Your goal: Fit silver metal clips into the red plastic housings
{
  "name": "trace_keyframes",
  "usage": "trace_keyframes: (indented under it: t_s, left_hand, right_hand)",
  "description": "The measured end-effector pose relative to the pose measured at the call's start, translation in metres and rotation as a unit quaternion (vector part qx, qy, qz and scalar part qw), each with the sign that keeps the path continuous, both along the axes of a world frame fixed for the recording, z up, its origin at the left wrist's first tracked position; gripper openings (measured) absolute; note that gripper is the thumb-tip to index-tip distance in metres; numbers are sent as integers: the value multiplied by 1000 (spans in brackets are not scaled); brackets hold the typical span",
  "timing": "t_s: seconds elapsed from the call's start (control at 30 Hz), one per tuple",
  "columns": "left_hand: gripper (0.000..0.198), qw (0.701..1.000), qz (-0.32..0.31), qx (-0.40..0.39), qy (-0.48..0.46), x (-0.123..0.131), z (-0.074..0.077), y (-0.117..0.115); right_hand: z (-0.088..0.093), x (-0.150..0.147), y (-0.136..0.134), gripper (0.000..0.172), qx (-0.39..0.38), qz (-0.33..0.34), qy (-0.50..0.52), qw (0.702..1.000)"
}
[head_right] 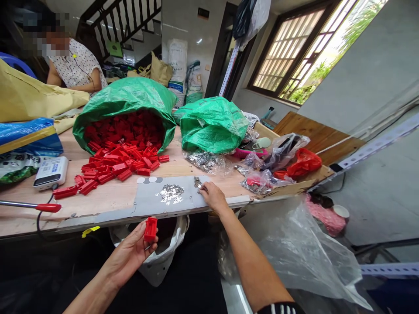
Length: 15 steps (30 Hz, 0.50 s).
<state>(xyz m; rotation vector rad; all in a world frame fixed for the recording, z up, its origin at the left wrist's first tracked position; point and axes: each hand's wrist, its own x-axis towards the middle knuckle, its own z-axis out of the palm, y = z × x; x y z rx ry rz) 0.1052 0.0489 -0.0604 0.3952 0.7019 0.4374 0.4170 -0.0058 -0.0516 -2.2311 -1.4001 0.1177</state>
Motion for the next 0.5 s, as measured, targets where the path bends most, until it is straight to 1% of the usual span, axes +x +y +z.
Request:
trace_keyframes:
  t_s: [0.23,0.37,0.5]
  left_hand:
    - [34,1000,0,0,5,1,-2,1]
    - [35,1000,-4,1,4,0,-3,0]
    - [36,1000,-1,2,4,-1,-3,-1]
  right_hand:
    - [-6,5,0,10,19,-27,25,999]
    - [-6,10,-1,15,11,-8,33,999]
    - [-1,12,-2,17,-17,1,28,999]
